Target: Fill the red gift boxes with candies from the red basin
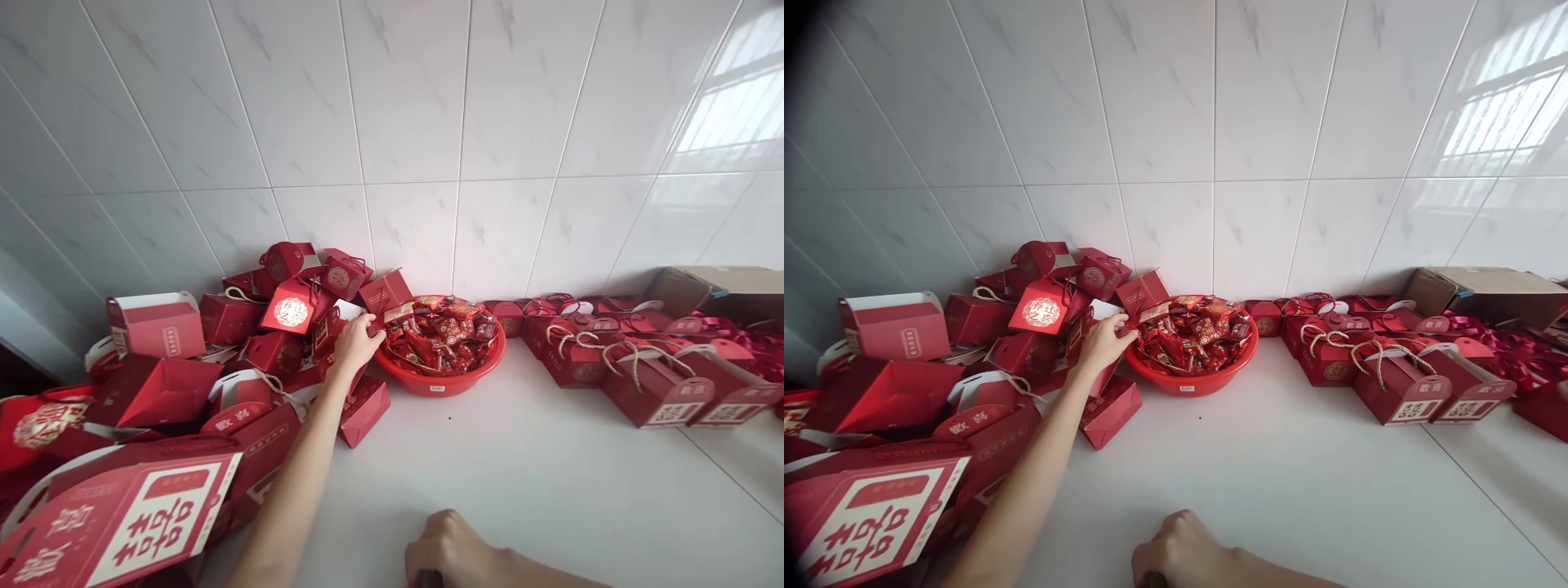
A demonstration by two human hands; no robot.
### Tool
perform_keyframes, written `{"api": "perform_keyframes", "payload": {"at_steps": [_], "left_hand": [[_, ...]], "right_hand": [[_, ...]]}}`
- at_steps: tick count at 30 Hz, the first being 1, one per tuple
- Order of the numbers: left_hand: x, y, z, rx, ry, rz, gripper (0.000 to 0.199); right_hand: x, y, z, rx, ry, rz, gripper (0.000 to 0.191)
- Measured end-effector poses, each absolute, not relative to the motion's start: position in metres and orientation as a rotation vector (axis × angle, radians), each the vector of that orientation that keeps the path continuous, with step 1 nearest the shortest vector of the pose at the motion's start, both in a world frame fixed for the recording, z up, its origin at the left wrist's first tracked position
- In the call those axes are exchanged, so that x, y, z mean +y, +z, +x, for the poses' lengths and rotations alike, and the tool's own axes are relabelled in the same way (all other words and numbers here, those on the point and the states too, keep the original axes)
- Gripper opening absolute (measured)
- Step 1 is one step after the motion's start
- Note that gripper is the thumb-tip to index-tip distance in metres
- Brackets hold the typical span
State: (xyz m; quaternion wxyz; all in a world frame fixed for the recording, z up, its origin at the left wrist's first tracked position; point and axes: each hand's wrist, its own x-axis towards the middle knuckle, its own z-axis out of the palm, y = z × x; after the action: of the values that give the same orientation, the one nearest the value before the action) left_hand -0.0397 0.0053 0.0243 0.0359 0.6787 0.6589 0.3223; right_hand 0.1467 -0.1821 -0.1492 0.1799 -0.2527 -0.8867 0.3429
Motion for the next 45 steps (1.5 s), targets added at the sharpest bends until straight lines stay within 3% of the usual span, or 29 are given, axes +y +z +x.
{"api": "perform_keyframes", "payload": {"at_steps": [3, 6, 11, 14, 18, 22, 27, 32, 39, 45], "left_hand": [[0.002, 0.024, -0.041, 2.118, 1.032, 2.004, 0.026], [-0.006, 0.030, -0.050, 2.211, 1.178, 1.916, 0.031], [-0.026, 0.053, -0.057, 1.742, 1.996, 1.599, 0.024], [-0.046, 0.063, -0.044, 1.397, 2.101, 1.514, 0.020], [-0.076, 0.068, -0.017, 1.196, 1.986, 1.613, 0.022], [-0.090, 0.066, -0.005, 1.100, 1.872, 1.782, 0.006], [-0.086, 0.063, -0.012, 1.137, 1.271, 2.021, 0.016], [-0.084, 0.061, -0.020, 1.158, 0.699, 2.169, 0.019], [-0.081, 0.064, -0.020, 1.251, 0.301, 2.203, 0.014], [-0.075, 0.063, -0.026, 1.180, 0.139, 2.211, 0.026]], "right_hand": [[-0.181, -0.136, 0.152, -2.318, 1.257, -0.746, 0.031], [-0.172, -0.107, 0.160, -2.147, 1.398, -0.800, 0.025], [-0.125, -0.027, 0.174, -1.923, 1.036, -0.750, 0.021], [-0.094, 0.017, 0.176, -1.674, 0.751, -0.794, 0.022], [-0.078, 0.045, 0.174, -1.536, 0.751, -0.818, 0.035], [-0.077, 0.050, 0.186, -1.566, 1.028, -0.862, 0.040], [-0.072, 0.053, 0.217, -1.772, 1.319, -0.925, 0.047], [-0.062, 0.044, 0.226, -1.967, 1.391, -0.979, 0.051], [-0.056, 0.032, 0.218, -2.177, 1.536, -0.992, 0.063], [-0.054, 0.028, 0.215, -2.198, 1.527, -1.072, 0.057]]}}
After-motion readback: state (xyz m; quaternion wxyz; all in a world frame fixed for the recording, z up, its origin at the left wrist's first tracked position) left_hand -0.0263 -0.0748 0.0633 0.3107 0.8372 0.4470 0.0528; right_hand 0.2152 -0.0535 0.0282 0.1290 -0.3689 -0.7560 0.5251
